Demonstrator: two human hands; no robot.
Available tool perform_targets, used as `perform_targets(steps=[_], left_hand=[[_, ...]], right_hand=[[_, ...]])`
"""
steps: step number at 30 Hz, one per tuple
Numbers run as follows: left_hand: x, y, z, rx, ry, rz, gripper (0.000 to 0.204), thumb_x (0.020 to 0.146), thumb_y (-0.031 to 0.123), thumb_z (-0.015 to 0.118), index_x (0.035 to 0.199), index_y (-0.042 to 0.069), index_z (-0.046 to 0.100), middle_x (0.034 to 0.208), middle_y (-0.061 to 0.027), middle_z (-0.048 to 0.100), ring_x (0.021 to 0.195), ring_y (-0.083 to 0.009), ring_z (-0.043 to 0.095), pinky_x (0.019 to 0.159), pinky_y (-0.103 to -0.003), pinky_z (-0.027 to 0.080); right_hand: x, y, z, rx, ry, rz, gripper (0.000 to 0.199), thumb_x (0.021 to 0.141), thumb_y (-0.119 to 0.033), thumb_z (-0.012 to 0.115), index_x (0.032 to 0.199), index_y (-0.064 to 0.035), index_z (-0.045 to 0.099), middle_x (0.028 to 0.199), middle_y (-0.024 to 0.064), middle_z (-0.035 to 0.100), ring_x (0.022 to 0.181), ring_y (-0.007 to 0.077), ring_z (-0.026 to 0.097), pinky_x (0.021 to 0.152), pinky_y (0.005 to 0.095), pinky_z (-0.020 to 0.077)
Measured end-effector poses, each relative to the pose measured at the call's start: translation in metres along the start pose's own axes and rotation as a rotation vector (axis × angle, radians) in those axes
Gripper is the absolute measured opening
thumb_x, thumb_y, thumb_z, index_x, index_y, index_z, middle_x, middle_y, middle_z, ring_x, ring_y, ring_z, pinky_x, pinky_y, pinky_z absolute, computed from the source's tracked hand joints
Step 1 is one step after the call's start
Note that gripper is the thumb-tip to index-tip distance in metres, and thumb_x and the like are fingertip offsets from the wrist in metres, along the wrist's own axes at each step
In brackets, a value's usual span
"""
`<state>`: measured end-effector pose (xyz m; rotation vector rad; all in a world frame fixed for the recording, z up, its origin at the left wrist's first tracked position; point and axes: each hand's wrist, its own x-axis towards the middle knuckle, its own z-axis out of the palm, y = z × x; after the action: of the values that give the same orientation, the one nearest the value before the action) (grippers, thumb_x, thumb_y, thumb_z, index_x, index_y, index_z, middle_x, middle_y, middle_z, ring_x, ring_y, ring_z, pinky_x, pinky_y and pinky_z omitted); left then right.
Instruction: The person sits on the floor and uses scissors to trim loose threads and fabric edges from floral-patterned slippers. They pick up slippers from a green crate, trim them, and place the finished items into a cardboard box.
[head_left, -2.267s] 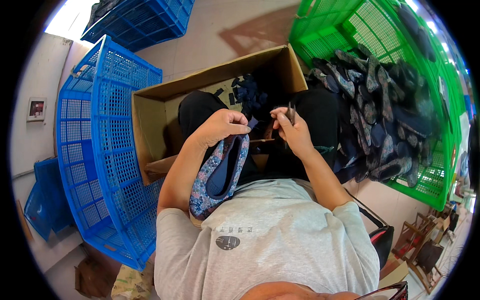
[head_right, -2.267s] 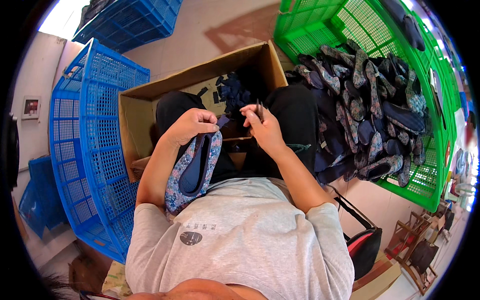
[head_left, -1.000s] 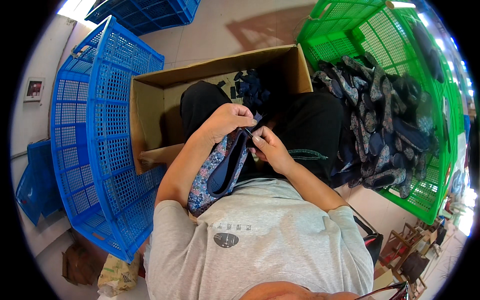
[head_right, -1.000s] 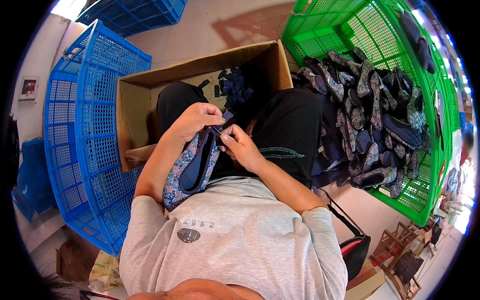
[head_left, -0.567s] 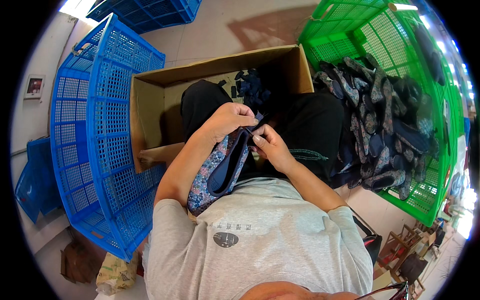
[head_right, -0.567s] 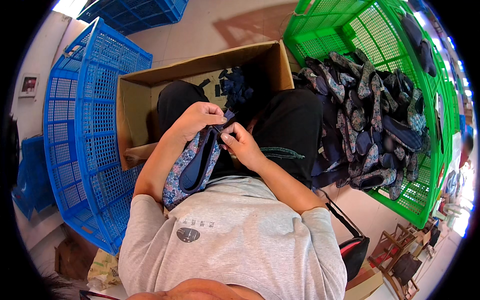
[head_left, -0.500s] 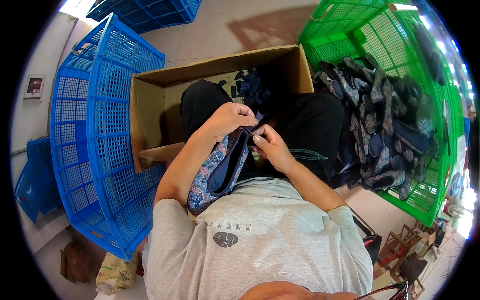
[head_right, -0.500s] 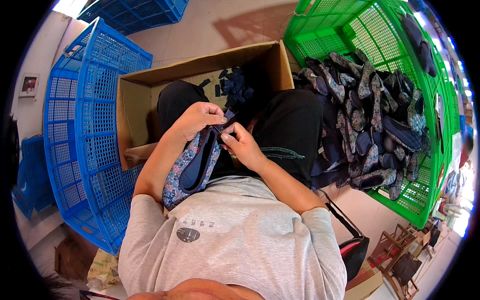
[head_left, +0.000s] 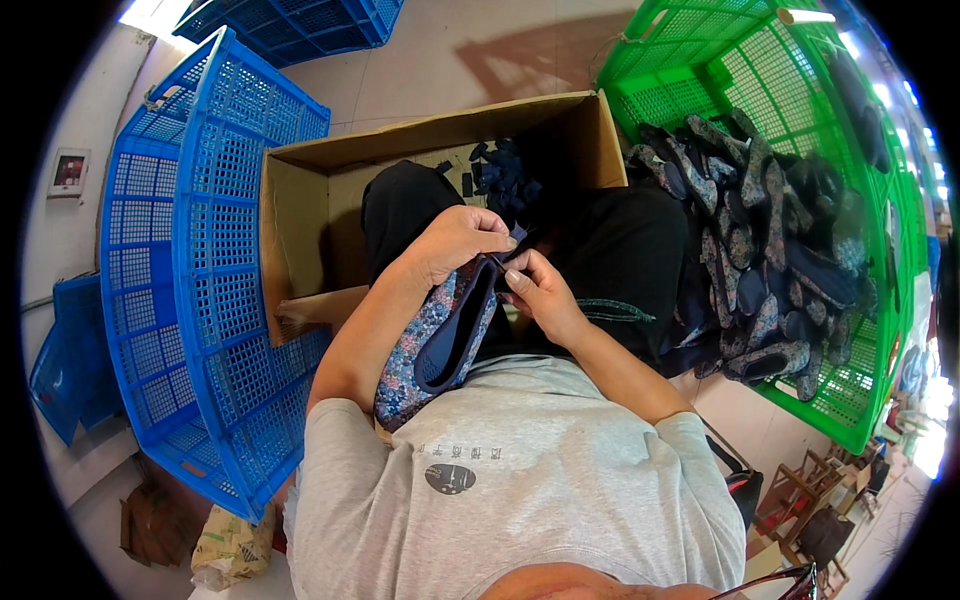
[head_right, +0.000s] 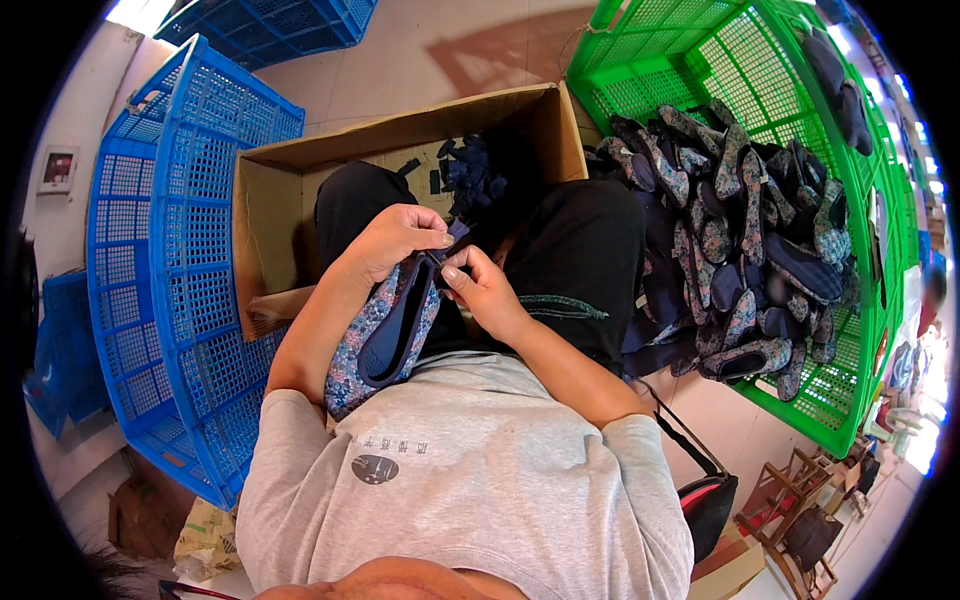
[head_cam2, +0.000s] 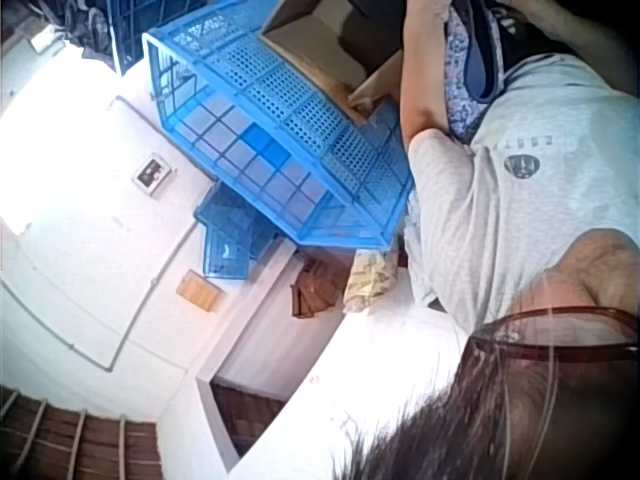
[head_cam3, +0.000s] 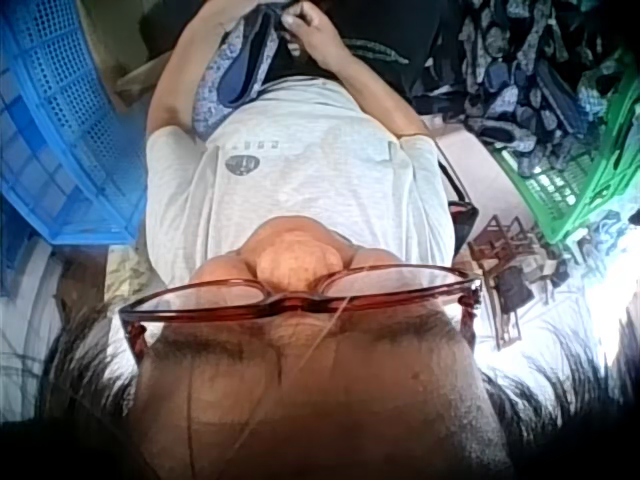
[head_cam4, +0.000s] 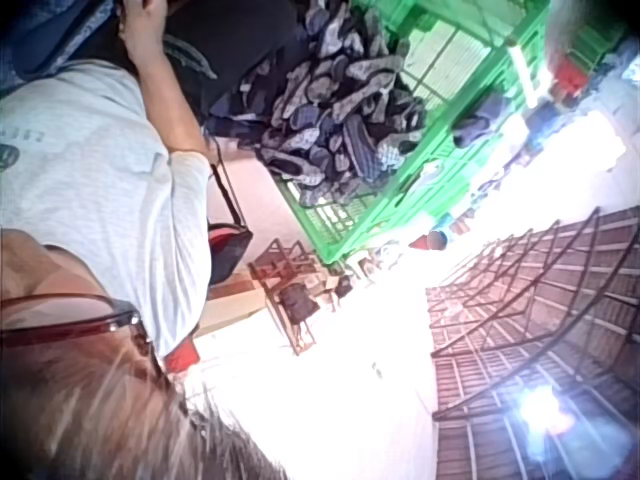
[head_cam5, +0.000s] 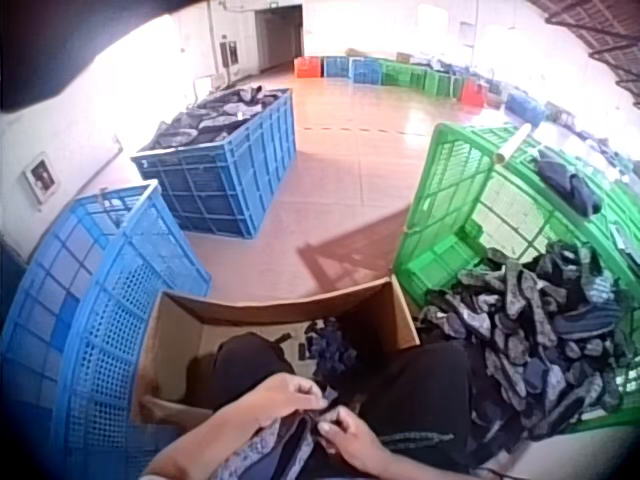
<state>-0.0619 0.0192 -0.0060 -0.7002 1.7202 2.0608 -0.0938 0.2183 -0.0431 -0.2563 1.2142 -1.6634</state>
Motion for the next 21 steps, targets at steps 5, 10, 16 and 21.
perform_targets(steps=[5,10,16,21], left_hand=[[0.001,0.000,-0.001,0.040,0.006,0.017,0.010,0.082,0.012,0.072,0.078,0.004,0.069,0.070,0.0025,0.060,0.062,-0.0058,0.052,0.060,-0.020,0.041],[0.009,-0.008,-0.003,-0.011,0.008,0.060,0.013,0.086,0.014,0.071,0.087,0.001,0.069,0.075,-0.0006,0.062,0.067,-0.0072,0.054,0.064,-0.021,0.042],[0.014,-0.008,0.002,-0.204,0.116,0.140,0.049,0.095,0.007,0.056,0.140,-0.006,0.047,0.109,-0.0132,0.067,0.076,-0.0129,0.060,0.075,-0.025,0.052],[0.013,-0.011,0.002,-0.153,0.038,0.233,0.053,0.090,-0.003,0.056,0.142,-0.002,0.045,0.117,-0.0111,0.062,0.088,-0.0151,0.063,0.080,-0.027,0.052]], right_hand=[[0.001,0.001,-0.003,0.011,-0.013,0.006,0.016,0.101,-0.023,0.058,0.100,-0.0087,0.051,0.082,-0.0013,0.054,0.067,0.0046,0.047,0.056,0.0186,0.0366],[0.002,-0.005,0.003,0.066,0.104,0.055,0.016,0.101,-0.023,0.058,0.100,-0.0094,0.052,0.086,-0.0006,0.055,0.065,0.0038,0.047,0.055,0.0174,0.0364],[-0.004,-0.013,-0.002,0.239,0.055,0.039,0.017,0.100,-0.025,0.060,0.106,-0.0104,0.053,0.085,0.0012,0.057,0.058,0.0037,0.044,0.048,0.0173,0.0304],[-0.005,-0.012,-0.015,0.225,0.114,-0.093,0.018,0.097,-0.020,0.062,0.112,-0.0121,0.055,0.071,0.0022,0.057,0.054,0.0055,0.044,0.043,0.0187,0.0273]])
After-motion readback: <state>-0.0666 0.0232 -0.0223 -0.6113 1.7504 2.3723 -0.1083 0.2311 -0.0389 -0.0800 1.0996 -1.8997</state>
